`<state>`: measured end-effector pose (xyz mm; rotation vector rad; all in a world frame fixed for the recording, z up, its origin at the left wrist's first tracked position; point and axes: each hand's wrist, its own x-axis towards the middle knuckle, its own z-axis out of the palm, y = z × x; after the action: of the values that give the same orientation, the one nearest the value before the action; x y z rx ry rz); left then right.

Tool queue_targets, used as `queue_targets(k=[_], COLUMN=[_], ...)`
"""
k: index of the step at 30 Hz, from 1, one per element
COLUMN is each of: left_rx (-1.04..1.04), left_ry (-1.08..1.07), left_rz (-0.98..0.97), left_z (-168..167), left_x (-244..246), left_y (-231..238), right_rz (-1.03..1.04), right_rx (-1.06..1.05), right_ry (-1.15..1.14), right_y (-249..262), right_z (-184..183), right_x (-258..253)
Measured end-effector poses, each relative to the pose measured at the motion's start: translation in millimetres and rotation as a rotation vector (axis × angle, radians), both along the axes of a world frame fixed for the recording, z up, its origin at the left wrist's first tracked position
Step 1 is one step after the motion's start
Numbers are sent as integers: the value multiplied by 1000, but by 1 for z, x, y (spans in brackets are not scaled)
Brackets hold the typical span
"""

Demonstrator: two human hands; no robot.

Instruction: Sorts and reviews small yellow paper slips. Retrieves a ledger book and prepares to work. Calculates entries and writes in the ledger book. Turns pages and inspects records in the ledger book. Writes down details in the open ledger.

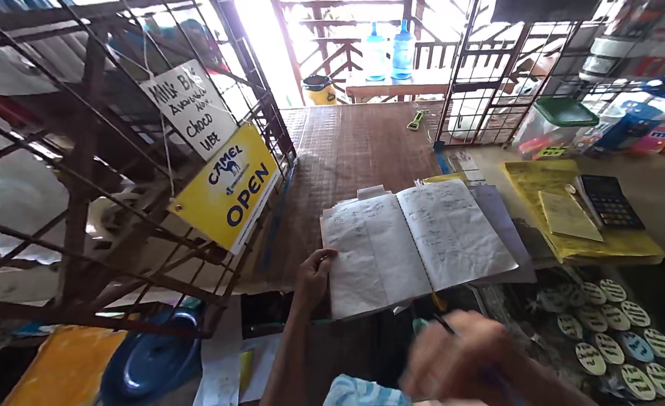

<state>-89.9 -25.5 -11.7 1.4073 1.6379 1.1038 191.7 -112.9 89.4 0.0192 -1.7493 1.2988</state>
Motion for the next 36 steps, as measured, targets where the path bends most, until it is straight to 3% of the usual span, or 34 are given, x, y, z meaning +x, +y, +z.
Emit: queue_targets(k=[4, 7, 11, 14, 21, 24, 28, 31, 36], left_rx=[9, 10, 6, 14, 36, 50, -16, -29, -4], left_ry=[30, 41, 36, 38, -65, -88, -108, -103, -75], left_rz=[-12, -17, -14, -13, 4, -1, 22, 12, 2], left_z=[-1, 0, 0, 0, -3, -4, -1, -2, -4], left_x=[-1, -2, -1, -1, -1, -1, 0, 0, -1], left_y=[1, 0, 0, 1, 2, 2, 2, 2, 2], right_rz=[-560, -581, -636, -602, -558, -582, -889, -1262, -1481], right_rx=[348, 414, 498, 452, 57, -110, -69, -119, -101], right_ry=[-527, -800, -902, -900, -727, -521, -139, -146, -151], right_y=[44, 53, 55, 56, 68, 71, 67, 58, 60], right_z=[-79, -95, -96, -91, -96, -95, -83, -67, -81], right_x=[-50, -66, -71, -68, -61, -51, -20, 15, 70])
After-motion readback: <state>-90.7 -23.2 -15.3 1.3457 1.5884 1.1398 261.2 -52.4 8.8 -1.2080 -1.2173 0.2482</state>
